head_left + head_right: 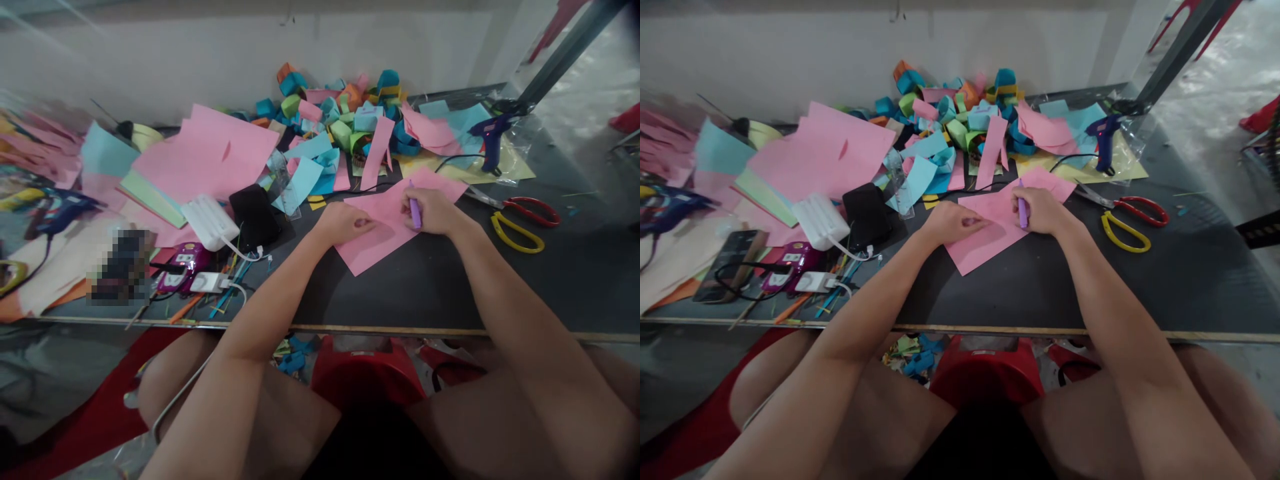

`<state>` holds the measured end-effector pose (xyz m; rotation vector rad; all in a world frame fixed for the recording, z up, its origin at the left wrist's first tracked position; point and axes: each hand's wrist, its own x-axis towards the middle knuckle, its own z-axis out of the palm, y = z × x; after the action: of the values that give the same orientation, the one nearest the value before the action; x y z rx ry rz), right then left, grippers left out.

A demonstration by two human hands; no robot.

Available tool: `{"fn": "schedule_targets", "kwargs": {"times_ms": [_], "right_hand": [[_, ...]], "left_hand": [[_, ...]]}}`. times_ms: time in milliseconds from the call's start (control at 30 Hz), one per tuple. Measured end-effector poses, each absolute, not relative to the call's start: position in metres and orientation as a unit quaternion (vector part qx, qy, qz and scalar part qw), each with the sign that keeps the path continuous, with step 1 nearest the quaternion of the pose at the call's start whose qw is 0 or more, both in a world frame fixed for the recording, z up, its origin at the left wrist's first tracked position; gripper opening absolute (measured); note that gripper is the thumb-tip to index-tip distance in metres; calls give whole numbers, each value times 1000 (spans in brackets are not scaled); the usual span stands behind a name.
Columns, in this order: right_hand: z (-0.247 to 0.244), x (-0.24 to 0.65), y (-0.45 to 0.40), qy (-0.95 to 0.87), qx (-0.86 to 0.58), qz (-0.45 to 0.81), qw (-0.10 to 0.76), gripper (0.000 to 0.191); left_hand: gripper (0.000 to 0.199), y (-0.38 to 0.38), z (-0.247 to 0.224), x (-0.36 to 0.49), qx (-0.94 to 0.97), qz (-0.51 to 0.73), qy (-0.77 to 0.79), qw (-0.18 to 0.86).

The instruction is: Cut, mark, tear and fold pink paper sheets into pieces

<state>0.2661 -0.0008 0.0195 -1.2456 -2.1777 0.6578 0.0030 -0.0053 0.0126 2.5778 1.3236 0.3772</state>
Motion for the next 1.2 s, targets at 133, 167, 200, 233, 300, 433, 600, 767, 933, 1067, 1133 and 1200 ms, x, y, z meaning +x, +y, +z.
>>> {"fn": "schedule_targets", "kwargs": {"times_ms": [133, 167, 200, 233, 300, 433, 600, 767, 933, 1067, 1133, 1200], "right_hand": [[26, 260, -5, -791, -499, 181, 304, 19], [29, 257, -7, -773, -513, 171, 331, 19], [32, 253, -9, -749, -524, 169, 367, 21], [36, 248, -11, -721, -532, 175, 409, 23], [42, 236, -14, -670, -529, 207, 477, 27], [38, 217, -12, -608, -519, 338, 497, 38], [19, 213, -3, -481, -575, 446, 489, 38], [19, 216, -7, -541, -589, 420, 429, 33], [20, 214, -11, -584, -577, 377, 428, 34], [15, 215, -10, -624, -574, 351, 396, 36], [12, 217, -10, -628, -569, 369, 382, 35], [10, 218, -9, -625, -565, 367, 395, 31]], "left_hand": [[20, 0, 11, 5, 858, 132, 472, 155], [20, 1, 11, 5, 859, 131, 466, 168], [22, 1, 11, 5, 862, 129, 456, 177], [24, 1, 12, 6, 868, 127, 444, 182], [29, 0, 13, 6, 880, 120, 423, 178], [37, -2, 14, 7, 895, 102, 405, 156], [44, -3, 11, 8, 896, 104, 403, 156], [23, -4, 11, 9, 880, 132, 431, 153], [24, -2, 11, 9, 866, 131, 462, 138], [22, -1, 9, 8, 865, 146, 453, 156], [22, 0, 8, 8, 865, 151, 450, 164], [24, 1, 7, 8, 864, 150, 452, 166]]}}
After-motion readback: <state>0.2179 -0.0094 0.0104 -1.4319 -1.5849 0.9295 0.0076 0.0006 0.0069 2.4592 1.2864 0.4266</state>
